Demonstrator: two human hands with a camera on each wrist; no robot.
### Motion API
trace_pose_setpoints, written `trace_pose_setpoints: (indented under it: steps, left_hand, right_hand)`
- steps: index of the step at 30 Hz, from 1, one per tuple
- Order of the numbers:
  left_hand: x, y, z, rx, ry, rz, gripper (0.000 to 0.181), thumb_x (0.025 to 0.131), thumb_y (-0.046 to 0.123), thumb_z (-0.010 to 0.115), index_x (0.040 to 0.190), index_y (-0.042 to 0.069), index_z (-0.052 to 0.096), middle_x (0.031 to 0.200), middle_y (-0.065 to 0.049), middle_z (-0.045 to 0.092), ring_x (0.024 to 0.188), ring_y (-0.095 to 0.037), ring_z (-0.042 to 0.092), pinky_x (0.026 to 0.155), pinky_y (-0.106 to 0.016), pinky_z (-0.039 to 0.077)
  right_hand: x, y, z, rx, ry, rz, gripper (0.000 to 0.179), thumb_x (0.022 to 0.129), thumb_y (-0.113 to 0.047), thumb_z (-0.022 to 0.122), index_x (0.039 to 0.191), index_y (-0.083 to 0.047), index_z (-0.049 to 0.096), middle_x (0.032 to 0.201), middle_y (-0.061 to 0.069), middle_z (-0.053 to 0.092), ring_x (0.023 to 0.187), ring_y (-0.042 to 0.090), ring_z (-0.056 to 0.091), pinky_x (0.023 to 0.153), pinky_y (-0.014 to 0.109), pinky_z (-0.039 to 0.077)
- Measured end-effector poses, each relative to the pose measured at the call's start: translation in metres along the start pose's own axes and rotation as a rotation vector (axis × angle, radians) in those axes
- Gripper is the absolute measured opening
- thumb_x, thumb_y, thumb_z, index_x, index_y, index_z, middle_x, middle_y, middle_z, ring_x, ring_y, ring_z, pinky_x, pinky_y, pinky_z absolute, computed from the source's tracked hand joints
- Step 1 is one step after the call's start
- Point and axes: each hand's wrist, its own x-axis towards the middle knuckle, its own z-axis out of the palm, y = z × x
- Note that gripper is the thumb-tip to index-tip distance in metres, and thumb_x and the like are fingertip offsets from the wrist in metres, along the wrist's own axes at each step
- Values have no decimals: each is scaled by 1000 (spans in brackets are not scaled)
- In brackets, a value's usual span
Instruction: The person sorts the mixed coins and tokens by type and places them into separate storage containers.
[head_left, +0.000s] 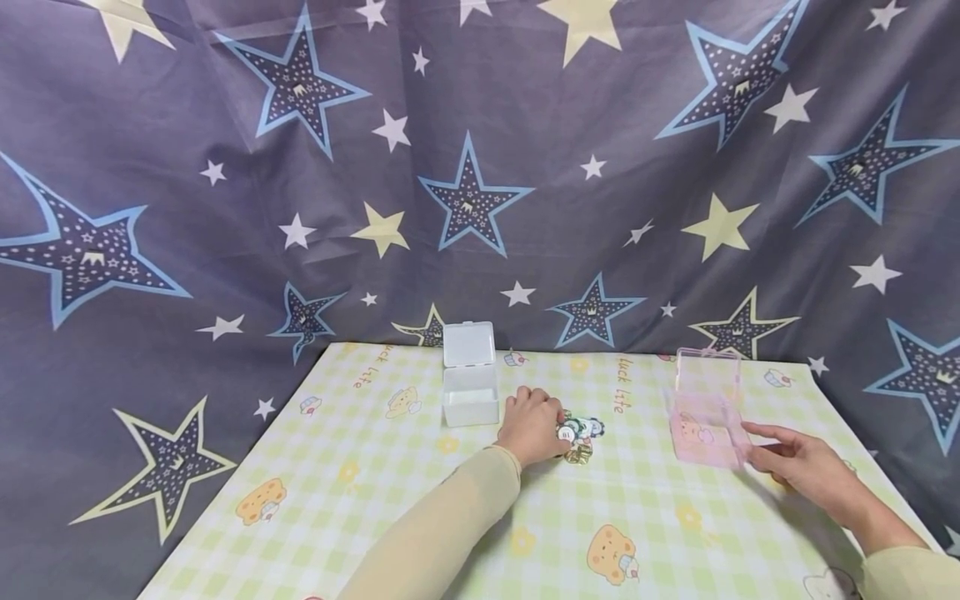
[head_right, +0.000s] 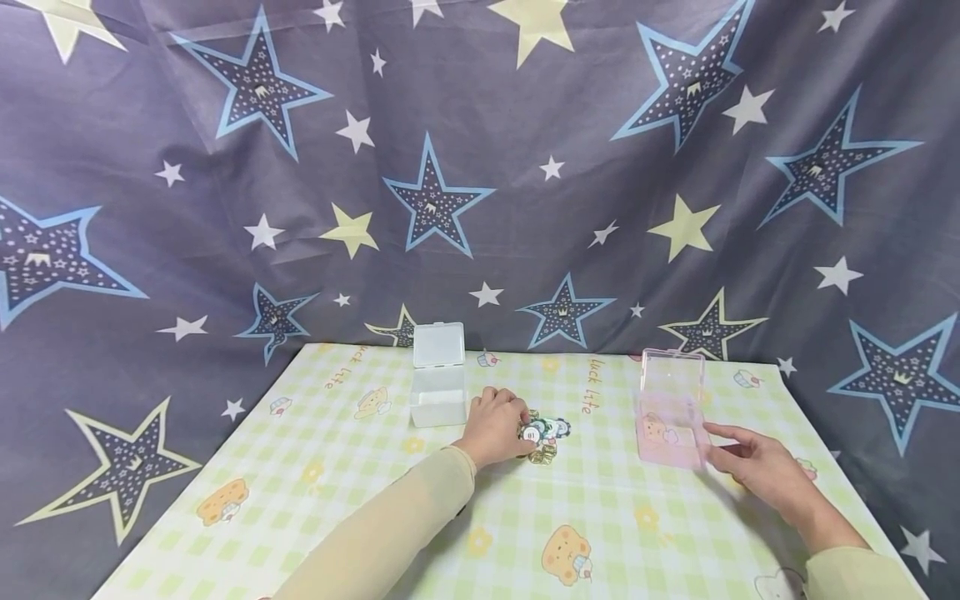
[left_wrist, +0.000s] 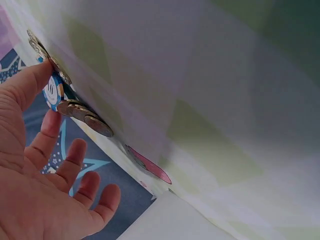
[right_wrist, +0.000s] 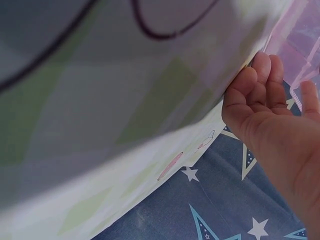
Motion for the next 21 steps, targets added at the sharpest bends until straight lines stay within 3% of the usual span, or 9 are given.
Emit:
trace_pose_setpoints:
  steps: [12, 21]
  left_hand:
    - [-3, 6, -5, 16, 80, 86, 33, 79, 40, 92, 102, 27, 73, 122, 4, 71, 115, -22, 55, 100, -40, 43]
    - [-3, 6, -2, 34, 80, 128, 32, 79, 36, 92, 101, 28, 71, 102, 8, 70, 100, -17, 53, 92, -36, 42]
  right_hand:
    - [2, 1, -1, -8, 5, -17, 70, 108, -33, 67, 160, 6, 42, 84, -3, 66, 72, 10, 57, 67, 27, 47]
    - [0, 1, 1, 4, 8, -6, 74, 105, -36, 71, 159, 5, 42, 80, -2, 63, 72, 11, 57, 67, 27, 47]
